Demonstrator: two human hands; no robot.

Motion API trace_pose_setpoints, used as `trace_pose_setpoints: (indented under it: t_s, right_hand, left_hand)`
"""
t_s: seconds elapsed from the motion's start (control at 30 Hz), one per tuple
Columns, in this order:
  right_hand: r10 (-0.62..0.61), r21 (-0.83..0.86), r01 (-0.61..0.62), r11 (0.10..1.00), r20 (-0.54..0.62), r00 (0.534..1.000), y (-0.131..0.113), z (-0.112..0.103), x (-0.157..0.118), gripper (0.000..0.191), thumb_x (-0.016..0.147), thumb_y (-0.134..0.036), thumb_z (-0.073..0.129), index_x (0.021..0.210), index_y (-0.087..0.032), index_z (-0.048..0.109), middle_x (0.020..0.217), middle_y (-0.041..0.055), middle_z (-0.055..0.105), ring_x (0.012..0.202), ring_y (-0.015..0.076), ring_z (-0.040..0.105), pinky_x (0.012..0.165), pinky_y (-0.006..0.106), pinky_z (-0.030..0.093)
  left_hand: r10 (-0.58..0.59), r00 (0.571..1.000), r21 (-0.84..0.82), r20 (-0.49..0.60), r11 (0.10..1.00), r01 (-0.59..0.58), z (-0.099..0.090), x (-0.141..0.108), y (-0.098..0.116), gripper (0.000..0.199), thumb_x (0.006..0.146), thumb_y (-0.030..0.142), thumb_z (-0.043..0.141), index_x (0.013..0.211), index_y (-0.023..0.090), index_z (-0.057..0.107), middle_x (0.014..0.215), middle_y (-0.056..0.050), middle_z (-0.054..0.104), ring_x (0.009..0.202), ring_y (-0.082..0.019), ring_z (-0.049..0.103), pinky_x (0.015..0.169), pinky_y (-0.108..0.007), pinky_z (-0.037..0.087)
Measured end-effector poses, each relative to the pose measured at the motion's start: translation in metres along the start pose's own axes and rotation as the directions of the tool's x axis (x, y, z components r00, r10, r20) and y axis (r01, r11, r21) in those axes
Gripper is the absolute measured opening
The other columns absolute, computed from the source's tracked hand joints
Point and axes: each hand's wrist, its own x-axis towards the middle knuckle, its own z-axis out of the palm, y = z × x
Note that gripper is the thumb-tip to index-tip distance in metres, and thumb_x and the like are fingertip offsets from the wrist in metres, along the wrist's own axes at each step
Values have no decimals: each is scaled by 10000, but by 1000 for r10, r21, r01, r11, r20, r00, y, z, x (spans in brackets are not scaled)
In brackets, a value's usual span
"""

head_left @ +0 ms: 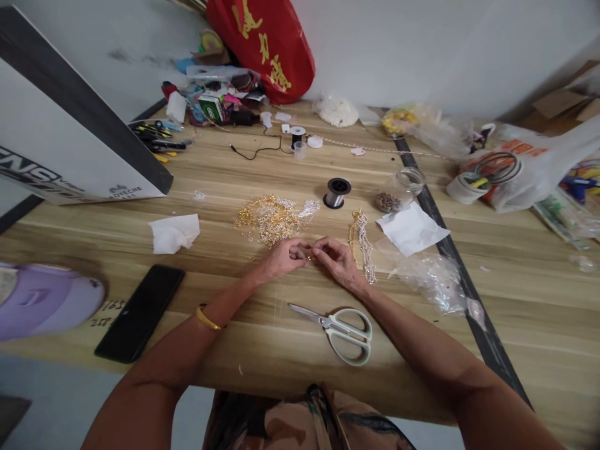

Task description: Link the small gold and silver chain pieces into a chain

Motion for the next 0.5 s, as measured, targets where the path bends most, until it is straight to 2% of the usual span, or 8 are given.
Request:
trace_pose_setpoints:
  t_s: [0.13, 0.3, 0.5]
  right_hand:
    - [2, -42, -3, 999, -26, 1000, 1, -1, -1, 240, 859, -385, 554, 819, -154, 603, 721, 26, 567, 652, 132, 491, 597, 256, 386]
    - [-2, -57, 0, 998, -38, 999, 1, -2, -1, 229, 854, -379, 554, 812, -158, 599, 725, 23, 568, 664, 133, 491, 604, 253, 390]
    - [34, -8, -35, 999, -39, 999, 1, -1, 0, 244, 841, -398, 565, 800, -158, 588, 719, 15, 559, 643, 125, 477, 582, 245, 379]
  left_hand:
    - [11, 999, -6, -33, 1000, -11, -1, 1, -1, 342, 654, 87, 649, 981, 114, 551, 641, 6, 648, 601, -112, 614, 569, -199, 444]
    - [38, 999, 115, -2, 993, -37, -2, 1, -2, 91, 685, 145, 654, 762, 98, 646, 668, -32, 663, 620, -111, 600, 606, -210, 459]
    - [74, 997, 183, 18, 980, -76, -2, 1, -4, 136, 716, 212, 657, 780, 100, 698, 700, -52, 694, 635, -127, 610, 609, -217, 469]
